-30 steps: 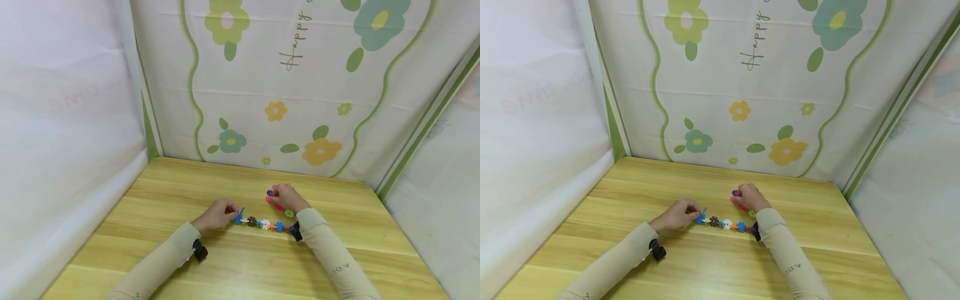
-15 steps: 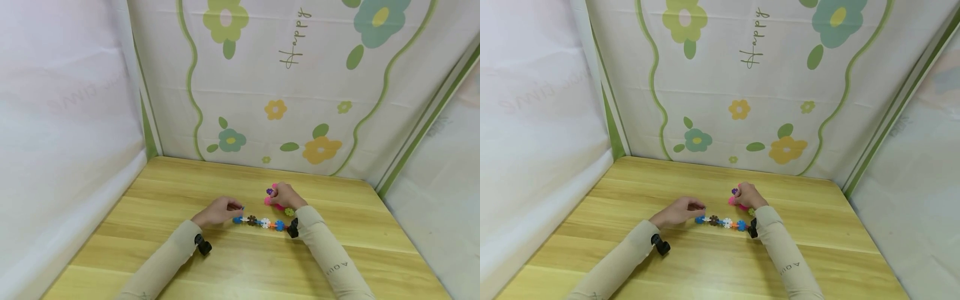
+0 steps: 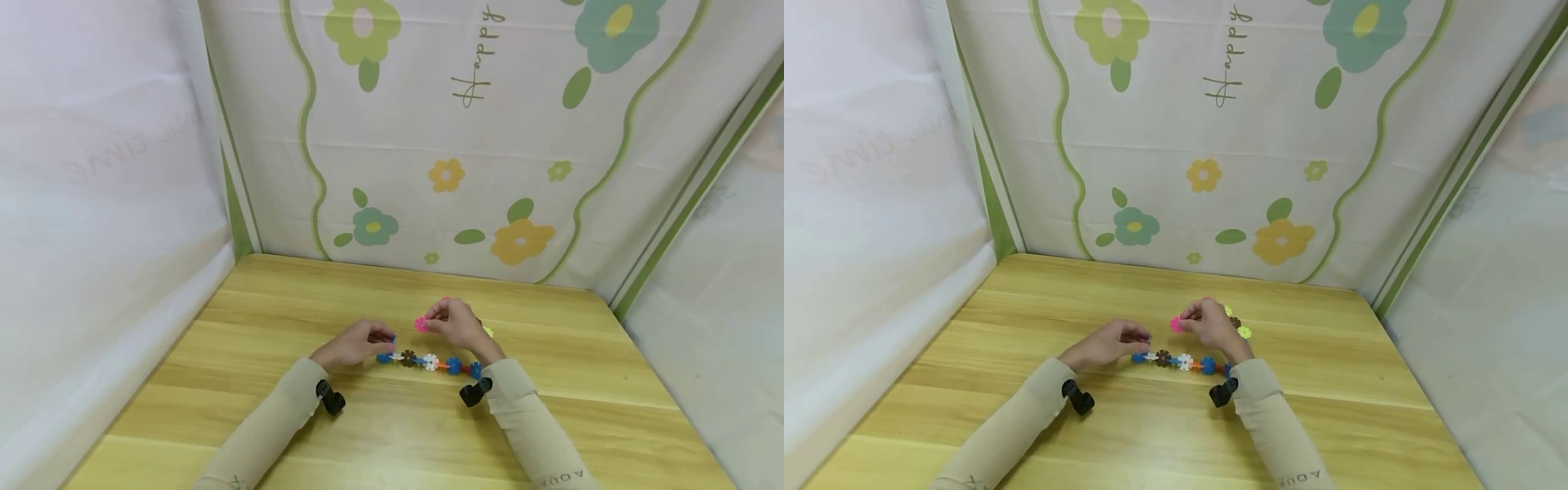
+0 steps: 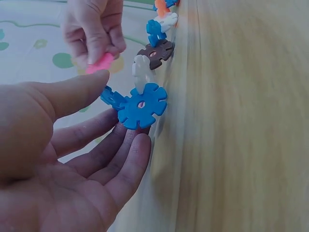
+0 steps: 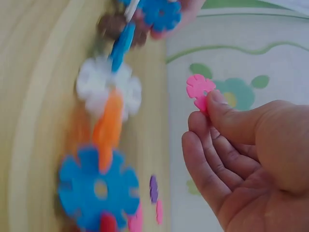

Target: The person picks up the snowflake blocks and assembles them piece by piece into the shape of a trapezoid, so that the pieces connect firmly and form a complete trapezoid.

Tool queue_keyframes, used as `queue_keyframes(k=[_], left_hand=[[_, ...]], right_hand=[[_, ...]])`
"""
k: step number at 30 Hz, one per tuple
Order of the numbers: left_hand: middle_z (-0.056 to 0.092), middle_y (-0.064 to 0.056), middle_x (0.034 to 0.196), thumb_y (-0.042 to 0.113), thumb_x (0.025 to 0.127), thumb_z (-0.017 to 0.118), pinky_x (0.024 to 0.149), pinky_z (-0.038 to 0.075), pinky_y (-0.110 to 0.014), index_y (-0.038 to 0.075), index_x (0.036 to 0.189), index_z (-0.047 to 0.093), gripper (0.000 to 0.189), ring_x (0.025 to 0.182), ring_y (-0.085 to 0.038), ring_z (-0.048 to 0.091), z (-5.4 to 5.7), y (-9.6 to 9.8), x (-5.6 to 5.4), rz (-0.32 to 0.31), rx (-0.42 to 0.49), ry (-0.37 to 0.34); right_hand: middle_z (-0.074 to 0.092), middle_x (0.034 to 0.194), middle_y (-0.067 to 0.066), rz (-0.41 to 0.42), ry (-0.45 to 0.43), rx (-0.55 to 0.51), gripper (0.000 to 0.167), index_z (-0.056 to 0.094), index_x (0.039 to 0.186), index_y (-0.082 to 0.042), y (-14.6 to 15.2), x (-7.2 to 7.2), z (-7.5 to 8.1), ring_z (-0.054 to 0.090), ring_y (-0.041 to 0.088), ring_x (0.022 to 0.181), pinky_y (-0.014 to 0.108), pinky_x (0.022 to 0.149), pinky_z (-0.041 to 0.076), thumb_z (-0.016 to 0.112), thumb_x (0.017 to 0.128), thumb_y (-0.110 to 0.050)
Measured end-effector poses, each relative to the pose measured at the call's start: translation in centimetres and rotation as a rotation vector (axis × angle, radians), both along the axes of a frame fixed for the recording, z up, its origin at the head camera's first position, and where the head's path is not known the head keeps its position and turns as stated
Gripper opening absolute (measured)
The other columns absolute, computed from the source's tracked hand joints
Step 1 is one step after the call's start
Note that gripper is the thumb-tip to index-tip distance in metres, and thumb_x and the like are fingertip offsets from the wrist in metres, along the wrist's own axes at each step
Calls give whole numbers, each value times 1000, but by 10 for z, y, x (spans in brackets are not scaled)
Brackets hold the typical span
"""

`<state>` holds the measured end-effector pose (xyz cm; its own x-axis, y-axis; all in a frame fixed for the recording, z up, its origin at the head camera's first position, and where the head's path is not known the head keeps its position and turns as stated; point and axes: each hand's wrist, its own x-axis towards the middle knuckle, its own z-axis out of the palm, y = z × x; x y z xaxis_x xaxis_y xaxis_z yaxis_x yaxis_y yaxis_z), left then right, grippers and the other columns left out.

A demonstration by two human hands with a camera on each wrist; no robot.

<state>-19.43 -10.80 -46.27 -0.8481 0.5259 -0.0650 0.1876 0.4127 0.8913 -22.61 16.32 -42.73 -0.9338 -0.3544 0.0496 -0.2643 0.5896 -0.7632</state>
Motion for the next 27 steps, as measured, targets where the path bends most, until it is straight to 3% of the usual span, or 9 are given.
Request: queue_keyframes(k=[4, 8, 15, 27], left_hand=[[73, -7, 125, 25, 107, 65, 103, 56, -46, 4, 137, 66, 37, 116, -21, 67, -1, 1, -1, -3, -2, 12], [73, -7, 125, 24, 107, 65, 102, 57, -46, 5, 136, 67, 35, 115, -21, 68, -2, 2, -1, -7, -5, 32], [73, -7, 122, 21, 106, 67, 97, 58, -43, 7, 132, 70, 29, 111, -21, 69, -3, 3, -1, -24, 34, 35], [74, -5, 122, 20, 106, 67, 97, 59, -38, 11, 126, 73, 22, 111, -20, 71, 4, 4, 2, -40, 58, 49]], right_hand=[[74, 97, 7, 21, 16, -72, 5, 73, 101, -6, -9, 10, -2, 72, 29, 91, 46, 83, 61, 74, 100, -12], [75, 96, 5, 54, 41, -108, 6, 73, 99, -8, -17, 17, -5, 73, 35, 94, 43, 81, 61, 72, 101, -13], [74, 95, 4, 93, 153, -92, 6, 73, 101, -7, -27, 25, -10, 73, 33, 89, 25, 72, 57, 72, 101, -14], [75, 93, 2, 94, 173, -58, 11, 73, 103, -5, -33, 27, -8, 71, 18, 83, 25, 71, 57, 72, 101, -16]])
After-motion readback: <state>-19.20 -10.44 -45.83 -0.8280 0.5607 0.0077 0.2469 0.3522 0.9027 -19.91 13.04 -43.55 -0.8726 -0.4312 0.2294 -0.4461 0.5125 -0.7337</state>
